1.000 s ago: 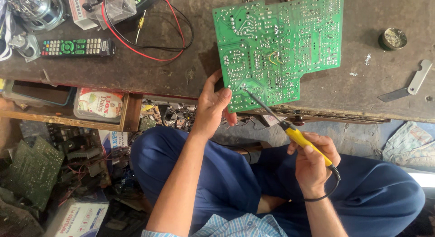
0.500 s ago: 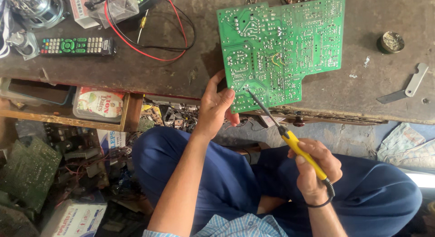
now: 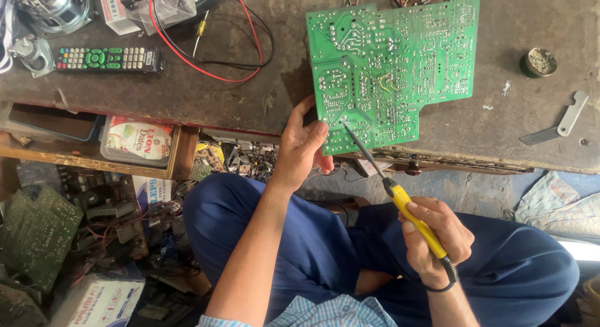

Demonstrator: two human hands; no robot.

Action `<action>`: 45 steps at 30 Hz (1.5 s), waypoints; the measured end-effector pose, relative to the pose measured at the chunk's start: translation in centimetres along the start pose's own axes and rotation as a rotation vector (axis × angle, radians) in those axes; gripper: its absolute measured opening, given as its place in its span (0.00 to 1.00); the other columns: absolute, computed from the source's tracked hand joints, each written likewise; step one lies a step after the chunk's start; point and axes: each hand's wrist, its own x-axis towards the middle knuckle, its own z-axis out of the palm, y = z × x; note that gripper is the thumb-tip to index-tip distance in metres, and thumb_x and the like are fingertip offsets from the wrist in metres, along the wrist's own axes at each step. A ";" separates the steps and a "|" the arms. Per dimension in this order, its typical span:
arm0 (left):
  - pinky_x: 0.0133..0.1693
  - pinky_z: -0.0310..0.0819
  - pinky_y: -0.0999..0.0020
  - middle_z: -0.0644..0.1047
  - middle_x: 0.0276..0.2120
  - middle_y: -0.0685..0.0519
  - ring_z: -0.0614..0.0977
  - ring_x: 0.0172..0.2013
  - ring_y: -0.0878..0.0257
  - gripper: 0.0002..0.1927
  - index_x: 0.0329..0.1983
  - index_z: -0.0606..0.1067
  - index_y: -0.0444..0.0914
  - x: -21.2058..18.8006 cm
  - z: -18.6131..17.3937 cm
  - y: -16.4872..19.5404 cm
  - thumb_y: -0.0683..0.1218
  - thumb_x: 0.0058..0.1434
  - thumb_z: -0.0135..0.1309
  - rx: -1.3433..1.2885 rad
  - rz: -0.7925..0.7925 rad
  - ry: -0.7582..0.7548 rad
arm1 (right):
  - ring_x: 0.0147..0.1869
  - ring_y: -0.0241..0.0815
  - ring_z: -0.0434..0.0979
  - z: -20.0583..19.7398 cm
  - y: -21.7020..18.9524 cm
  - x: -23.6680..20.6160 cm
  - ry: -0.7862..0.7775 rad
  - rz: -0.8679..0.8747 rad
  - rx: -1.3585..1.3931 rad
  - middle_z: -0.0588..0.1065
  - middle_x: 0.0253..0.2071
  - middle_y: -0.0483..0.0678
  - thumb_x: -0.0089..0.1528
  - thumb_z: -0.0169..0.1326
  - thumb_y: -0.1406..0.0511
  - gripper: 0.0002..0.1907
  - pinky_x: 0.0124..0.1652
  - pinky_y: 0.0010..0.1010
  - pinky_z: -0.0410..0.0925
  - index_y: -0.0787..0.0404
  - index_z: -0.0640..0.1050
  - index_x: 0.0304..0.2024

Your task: The person sits cross-legged and works on a green circuit board. They apply flux with a small brush, then use a soldering iron to solder multiple joints on the board. They scrape the board with a utility knife and use pliers to adjust components.

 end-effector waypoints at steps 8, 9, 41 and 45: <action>0.18 0.72 0.70 0.79 0.40 0.43 0.78 0.20 0.63 0.36 0.76 0.50 0.33 0.1 0.0 0.0 0.49 0.71 0.51 0.000 0.010 -0.007 | 0.36 0.42 0.82 0.3 0.0 0.3 -0.002 -0.058 -0.016 0.79 0.39 0.60 0.61 0.55 0.74 0.07 0.34 0.25 0.75 0.70 0.76 0.42; 0.18 0.72 0.70 0.79 0.40 0.43 0.78 0.20 0.63 0.36 0.76 0.50 0.33 0.0 0.0 0.0 0.49 0.71 0.51 0.000 0.009 -0.008 | 0.36 0.42 0.82 0.4 0.0 0.3 0.000 -0.067 -0.019 0.79 0.39 0.60 0.61 0.55 0.75 0.07 0.34 0.26 0.75 0.70 0.76 0.42; 0.36 0.81 0.69 0.79 0.55 0.41 0.82 0.46 0.61 0.32 0.69 0.61 0.26 -1.3 1.7 -2.6 0.39 0.65 0.60 0.040 -0.045 -0.129 | 0.33 0.45 0.80 -4.0 -1.3 -0.4 0.000 -0.068 -0.112 0.77 0.35 0.61 0.57 0.57 0.72 0.09 0.35 0.30 0.73 0.71 0.77 0.40; 0.39 0.80 0.70 0.78 0.56 0.42 0.82 0.47 0.62 0.33 0.70 0.60 0.27 -1.3 1.6 -2.9 0.39 0.65 0.60 0.020 -0.053 -0.128 | 0.34 0.46 0.80 -4.0 -1.5 -0.3 -0.003 -0.081 -0.133 0.77 0.36 0.61 0.58 0.57 0.72 0.09 0.32 0.28 0.73 0.71 0.77 0.40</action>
